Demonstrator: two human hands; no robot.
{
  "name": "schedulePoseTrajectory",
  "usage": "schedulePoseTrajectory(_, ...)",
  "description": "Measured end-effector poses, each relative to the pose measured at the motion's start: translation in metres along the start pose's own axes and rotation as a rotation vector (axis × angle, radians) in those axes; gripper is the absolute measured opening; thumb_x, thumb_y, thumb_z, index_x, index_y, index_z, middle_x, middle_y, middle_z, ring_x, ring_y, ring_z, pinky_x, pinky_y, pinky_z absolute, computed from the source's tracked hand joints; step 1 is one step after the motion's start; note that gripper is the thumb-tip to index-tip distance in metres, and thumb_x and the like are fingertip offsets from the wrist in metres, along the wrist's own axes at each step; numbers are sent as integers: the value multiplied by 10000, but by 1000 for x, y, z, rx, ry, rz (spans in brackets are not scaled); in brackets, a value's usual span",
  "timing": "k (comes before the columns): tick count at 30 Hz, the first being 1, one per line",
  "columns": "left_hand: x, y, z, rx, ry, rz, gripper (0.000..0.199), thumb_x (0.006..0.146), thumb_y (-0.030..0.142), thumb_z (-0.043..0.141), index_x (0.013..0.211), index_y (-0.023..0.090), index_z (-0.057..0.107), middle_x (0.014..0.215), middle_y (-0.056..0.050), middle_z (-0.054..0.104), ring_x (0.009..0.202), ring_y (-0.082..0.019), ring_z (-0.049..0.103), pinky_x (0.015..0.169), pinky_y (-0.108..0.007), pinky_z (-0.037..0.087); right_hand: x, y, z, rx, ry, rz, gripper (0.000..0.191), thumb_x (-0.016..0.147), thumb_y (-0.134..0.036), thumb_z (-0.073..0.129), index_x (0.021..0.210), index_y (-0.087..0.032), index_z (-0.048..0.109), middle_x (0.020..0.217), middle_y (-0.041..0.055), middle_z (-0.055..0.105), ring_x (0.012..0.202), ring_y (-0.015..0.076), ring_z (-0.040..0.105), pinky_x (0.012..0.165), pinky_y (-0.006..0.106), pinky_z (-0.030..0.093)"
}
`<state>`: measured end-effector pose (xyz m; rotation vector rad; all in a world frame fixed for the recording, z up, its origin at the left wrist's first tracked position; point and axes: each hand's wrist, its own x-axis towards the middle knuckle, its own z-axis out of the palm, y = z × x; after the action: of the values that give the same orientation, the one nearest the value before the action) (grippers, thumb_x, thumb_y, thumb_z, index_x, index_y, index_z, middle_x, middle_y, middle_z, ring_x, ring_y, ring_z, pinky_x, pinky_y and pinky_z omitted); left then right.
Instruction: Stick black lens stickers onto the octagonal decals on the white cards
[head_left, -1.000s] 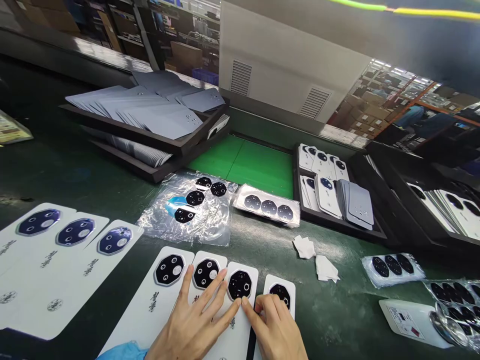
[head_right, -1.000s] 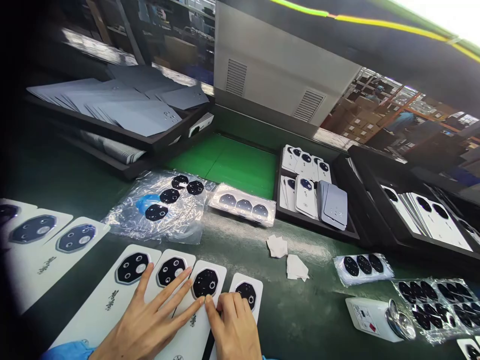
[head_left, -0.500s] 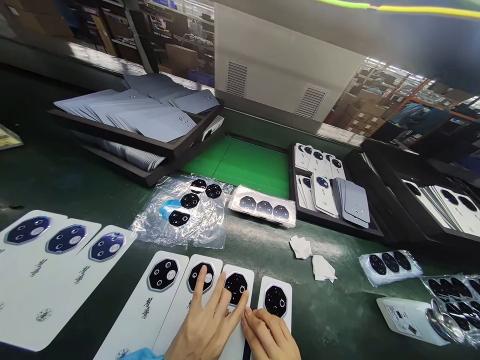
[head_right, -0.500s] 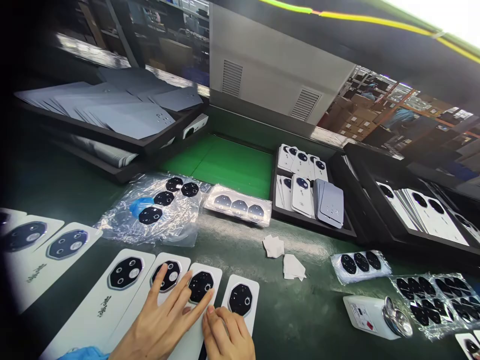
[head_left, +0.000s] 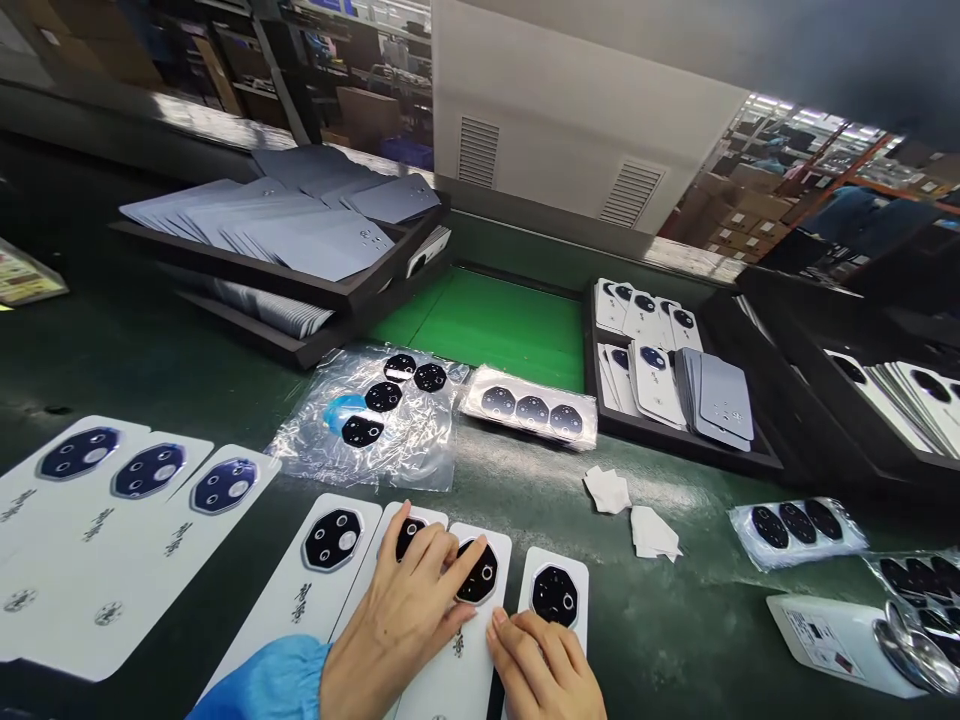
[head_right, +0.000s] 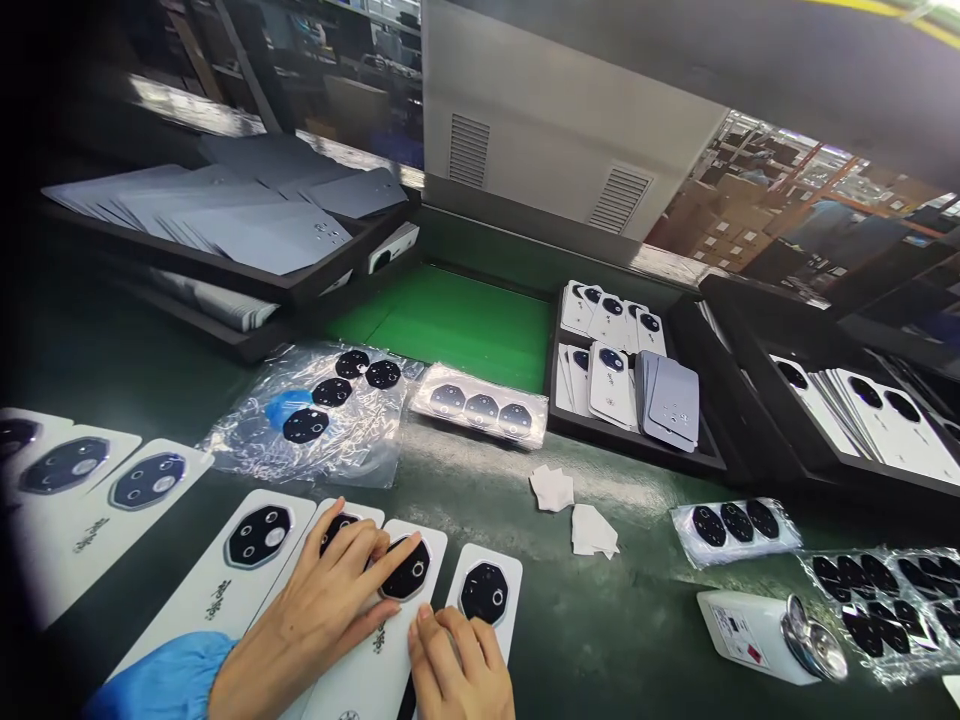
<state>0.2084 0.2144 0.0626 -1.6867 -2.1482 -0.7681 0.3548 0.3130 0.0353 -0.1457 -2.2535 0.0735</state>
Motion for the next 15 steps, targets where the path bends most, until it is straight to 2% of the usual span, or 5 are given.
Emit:
schedulePoseTrajectory(3, 3, -3, -4, -15, 3, -5, 289, 958, 265, 390, 1168, 238, 587, 827, 16, 582, 845, -173, 546, 1125, -441, 227, 13, 8, -8, 87, -32, -7, 391, 1009, -84, 280, 848, -156, 629, 772, 19, 704, 729, 155, 604, 613, 307, 407)
schedulePoseTrajectory(7, 2, -5, 0, -63, 19, -43, 335, 1000, 365, 323, 1145, 248, 601, 848, 10, 576, 879, -178, 541, 1121, -441, 214, 39, 21, -22, 118, -333, 65, 327, 953, -80, 324, 1098, -122, 614, 919, 75, 662, 819, 176, 593, 661, 289, 479)
schedulePoseTrajectory(9, 3, -6, 1, -85, 24, -55, 376, 1013, 411, 293, 1131, 250, 612, 842, 14, 572, 874, -172, 540, 1123, -423, 200, 50, 24, -25, 47, -437, 55, 385, 896, -33, 355, 1190, -121, 587, 946, 89, 644, 821, 186, 600, 644, 285, 503)
schedulePoseTrajectory(12, 4, -5, 1, -96, 56, -73, 448, 1016, 485, 252, 1103, 261, 631, 818, 19, 572, 852, -168, 538, 1110, -408, 197, 58, 22, -23, -43, -437, -13, 448, 852, 10, 320, 1169, -131, 603, 910, 83, 638, 785, 194, 604, 620, 296, 505)
schedulePoseTrajectory(15, 4, 1, -1, -40, 94, -95, 513, 1017, 502, 205, 1060, 247, 648, 782, 16, 573, 819, -169, 535, 1084, -412, 221, 55, 18, -17, -105, -388, -53, 419, 902, -7, 281, 1144, -101, 610, 900, 91, 636, 783, 188, 598, 620, 295, 487)
